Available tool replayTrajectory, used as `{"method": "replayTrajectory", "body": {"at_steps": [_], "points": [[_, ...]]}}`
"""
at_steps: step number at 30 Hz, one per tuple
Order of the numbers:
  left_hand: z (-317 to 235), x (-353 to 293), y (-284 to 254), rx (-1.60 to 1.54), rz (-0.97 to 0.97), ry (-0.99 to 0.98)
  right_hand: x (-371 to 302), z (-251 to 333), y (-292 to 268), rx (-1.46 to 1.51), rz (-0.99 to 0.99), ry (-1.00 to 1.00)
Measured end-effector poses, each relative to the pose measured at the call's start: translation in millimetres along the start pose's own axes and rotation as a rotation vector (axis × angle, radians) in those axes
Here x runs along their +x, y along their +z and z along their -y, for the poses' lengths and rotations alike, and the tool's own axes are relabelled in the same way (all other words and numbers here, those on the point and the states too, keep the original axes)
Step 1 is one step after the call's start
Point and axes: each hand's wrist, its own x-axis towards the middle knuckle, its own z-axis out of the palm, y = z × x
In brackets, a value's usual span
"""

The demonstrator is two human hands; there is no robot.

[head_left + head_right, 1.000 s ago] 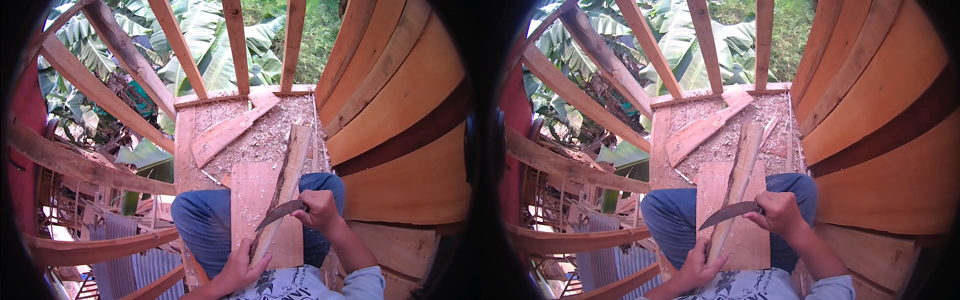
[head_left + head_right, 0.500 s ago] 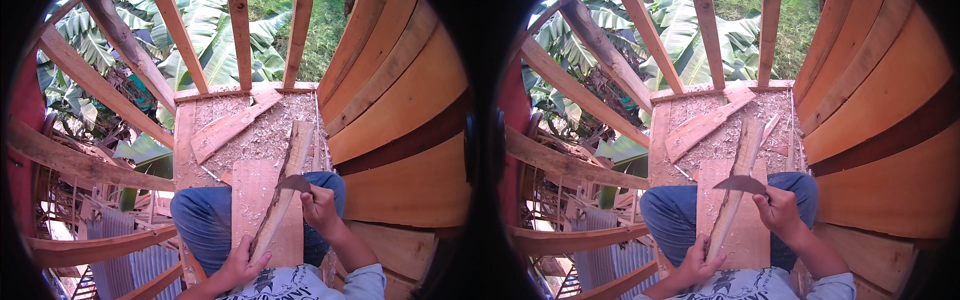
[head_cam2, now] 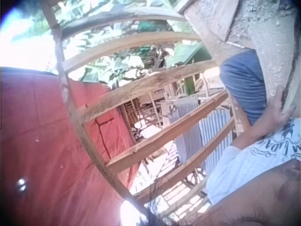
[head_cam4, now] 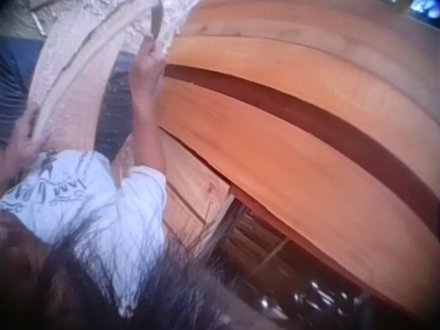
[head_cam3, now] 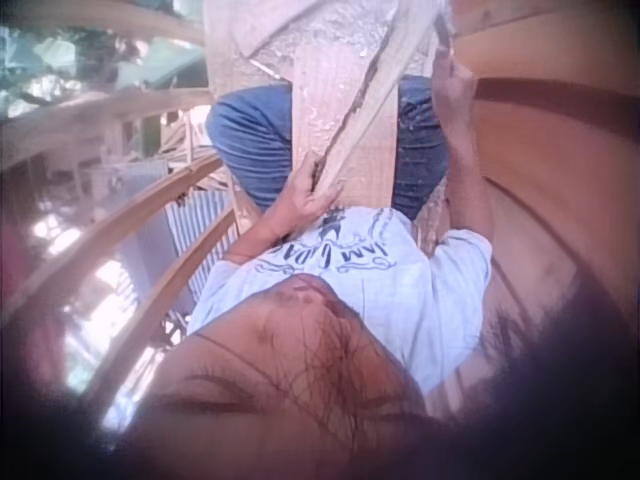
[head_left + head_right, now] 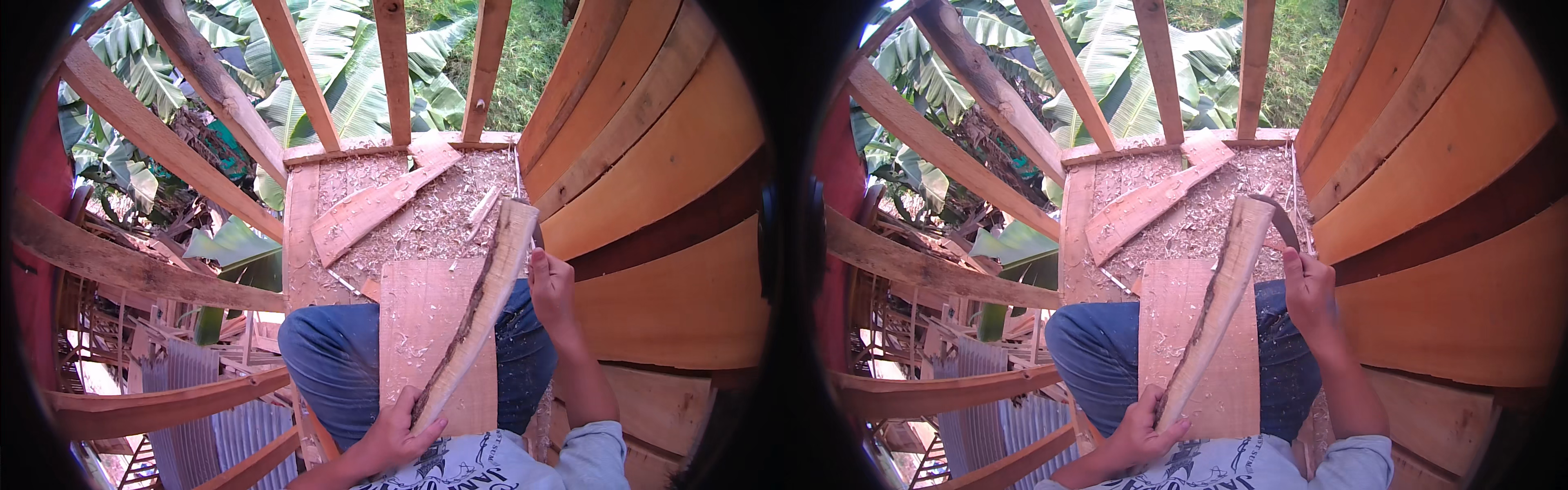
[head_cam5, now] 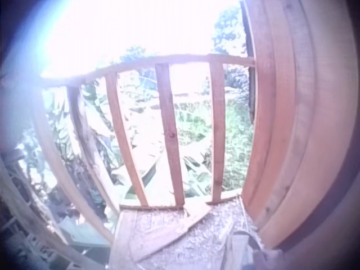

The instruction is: The person sits cross-legged on a wooden platform and uses a curved knife to carve a long piece of wood. They hold the wood with their left hand and shave thin layers off the surface with their right hand, creating wood shavings that accumulate on the platform.

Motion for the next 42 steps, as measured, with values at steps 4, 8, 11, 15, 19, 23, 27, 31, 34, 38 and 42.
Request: {"method": "replayTrajectory", "body": {"at_steps": [4,8,11,15,19,23,27,31,34,38,42], "points": [[-0.4,0.3,5.4,0.029,0.054,0.024,-23.6,14.3,4.4,-0.34,0.114,-0.39],[-2.9,5.2,0.5,0.016,-0.01,-0.014,-27.0,11.9,7.9,-0.296,0.034,-0.1],[-4.6,4.7,-4.3,0.034,-0.061,0.038,-27.7,-5.7,-7.2,-0.052,-0.104,0.026],[3.2,8.1,-5.4,0.062,-0.077,0.059,-47.6,26.6,-3.9,-0.168,-0.031,-0.309],[-5.9,4.9,-0.5,0.073,-0.058,0.01,-34.8,32.7,-7.8,-0.45,-0.008,-0.424],[-10.4,4.4,3.3,0.086,-0.025,0.03,-40.3,27.7,-13.3,-0.416,-0.076,-0.392],[-5.7,0.8,8.1,0.049,-0.064,0.066,-50.1,39.3,-17.4,-0.578,0.1,-0.548],[-12.6,6.1,5.5,0.104,-0.024,0.025,-38.5,25.4,-27.6,-0.529,-0.033,-0.294],[-5.5,1.7,8.3,0.071,-0.047,0.049,-55.1,42.3,-11.2,-0.54,0.166,-0.595],[-8.1,-1.9,5.7,0.105,-0.037,0.035,-23.0,18.8,-30.3,-0.536,-0.001,-0.32],[-0.8,-6.9,7.1,0.066,-0.088,0.08,-56.2,39.0,1.5,-0.455,0.207,-0.583]]}}
